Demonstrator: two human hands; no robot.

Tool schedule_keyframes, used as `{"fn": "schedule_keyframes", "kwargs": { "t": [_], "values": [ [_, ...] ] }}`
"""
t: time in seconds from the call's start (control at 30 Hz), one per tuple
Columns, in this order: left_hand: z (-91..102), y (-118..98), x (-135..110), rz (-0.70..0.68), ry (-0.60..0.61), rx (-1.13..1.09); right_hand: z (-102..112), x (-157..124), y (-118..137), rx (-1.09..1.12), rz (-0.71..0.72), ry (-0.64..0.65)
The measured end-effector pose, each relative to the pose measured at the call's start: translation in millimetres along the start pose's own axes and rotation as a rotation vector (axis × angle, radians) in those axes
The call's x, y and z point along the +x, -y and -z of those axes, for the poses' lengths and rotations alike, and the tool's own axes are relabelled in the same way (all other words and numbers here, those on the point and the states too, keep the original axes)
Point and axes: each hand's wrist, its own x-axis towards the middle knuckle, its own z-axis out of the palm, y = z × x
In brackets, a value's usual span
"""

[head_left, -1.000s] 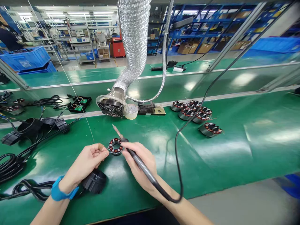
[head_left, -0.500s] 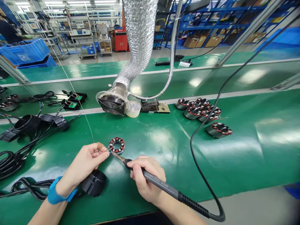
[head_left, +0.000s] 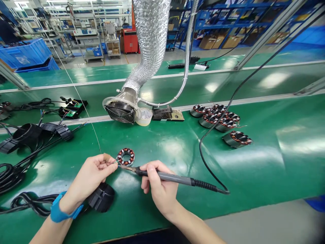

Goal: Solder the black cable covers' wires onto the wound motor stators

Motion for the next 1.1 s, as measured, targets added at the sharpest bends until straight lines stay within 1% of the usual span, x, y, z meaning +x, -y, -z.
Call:
{"fn": "schedule_keyframes", "kwargs": {
  "t": [0.2,0.47,0.6,0.83,1.1],
  "values": [
    [-0.1,-0.3,-1.0,0.006,0.039,-0.013,3.7,-1.5,1.4,-0.033,0.073,-0.046],
    [-0.1,-0.1,-2.3,0.0,0.019,-0.015,3.7,-2.3,3.1,-0.141,0.096,0.019],
    [-0.2,0.9,-2.3,0.002,0.007,-0.02,4.0,-2.9,3.7,-0.177,0.119,0.028],
    [0.6,1.2,-2.3,-0.003,0.009,-0.02,3.7,-1.6,2.5,-0.091,0.149,-0.082],
    [-0.3,0.5,-1.5,-0.01,0.006,-0.019,3.9,-2.5,2.3,-0.131,0.152,-0.081]
  ]
}}
